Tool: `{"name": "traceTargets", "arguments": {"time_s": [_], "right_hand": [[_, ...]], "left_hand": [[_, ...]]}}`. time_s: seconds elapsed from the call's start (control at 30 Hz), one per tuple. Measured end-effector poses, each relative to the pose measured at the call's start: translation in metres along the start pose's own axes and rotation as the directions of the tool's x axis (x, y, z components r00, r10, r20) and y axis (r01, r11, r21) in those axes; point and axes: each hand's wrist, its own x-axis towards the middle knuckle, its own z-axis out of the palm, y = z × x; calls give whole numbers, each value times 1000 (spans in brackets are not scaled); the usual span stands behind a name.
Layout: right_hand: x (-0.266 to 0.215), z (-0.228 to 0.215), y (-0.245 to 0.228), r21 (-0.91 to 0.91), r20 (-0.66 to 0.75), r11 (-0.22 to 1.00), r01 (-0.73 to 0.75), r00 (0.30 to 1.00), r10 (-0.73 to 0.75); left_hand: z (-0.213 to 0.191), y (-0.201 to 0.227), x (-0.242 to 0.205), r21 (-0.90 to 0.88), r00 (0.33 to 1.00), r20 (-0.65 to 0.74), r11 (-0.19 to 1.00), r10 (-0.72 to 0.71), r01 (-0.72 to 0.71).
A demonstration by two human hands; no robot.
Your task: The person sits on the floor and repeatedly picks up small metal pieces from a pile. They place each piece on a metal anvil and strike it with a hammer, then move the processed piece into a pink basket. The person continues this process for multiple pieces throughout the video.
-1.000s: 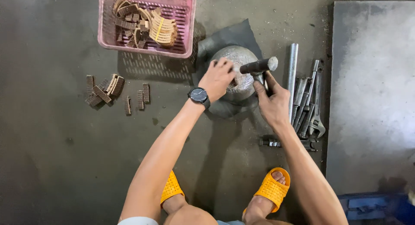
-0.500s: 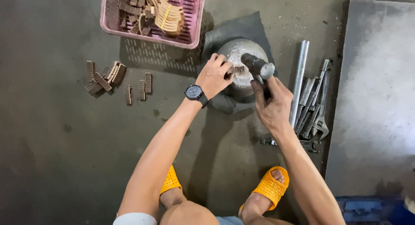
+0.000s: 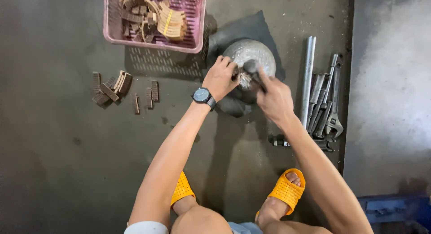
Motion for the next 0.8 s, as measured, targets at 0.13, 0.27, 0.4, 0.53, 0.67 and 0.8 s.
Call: {"name": "traceTargets", "arguments": {"time_s": [0.13, 0.27, 0.4, 0.53, 0.67, 0.8], "right_hand": [[6, -18, -3, 65, 26, 996, -56, 998, 54], [4, -27, -20, 335, -80, 934, -129, 983, 164], [3, 6, 9, 31, -16, 999, -29, 999, 30], [-2, -7, -3, 97, -22, 995, -31, 999, 33], [-7, -10, -7, 251, 37, 927, -280, 959, 280], [-32, 34, 25, 298, 44, 857, -420, 903, 427]], "left_hand": [[4, -1, -3, 3, 999, 30, 1000, 28, -28], [6, -3, 0, -14, 1000, 13, 1000, 4, -4], [4, 0, 5, 35, 997, 73, 999, -22, 19], [-6, 2, -3, 30, 999, 45, 999, -15, 14], [-44, -2, 7, -164, 973, -18, 961, -228, 222], [-93, -29, 10, -263, 896, 93, 857, -435, 444]]}}
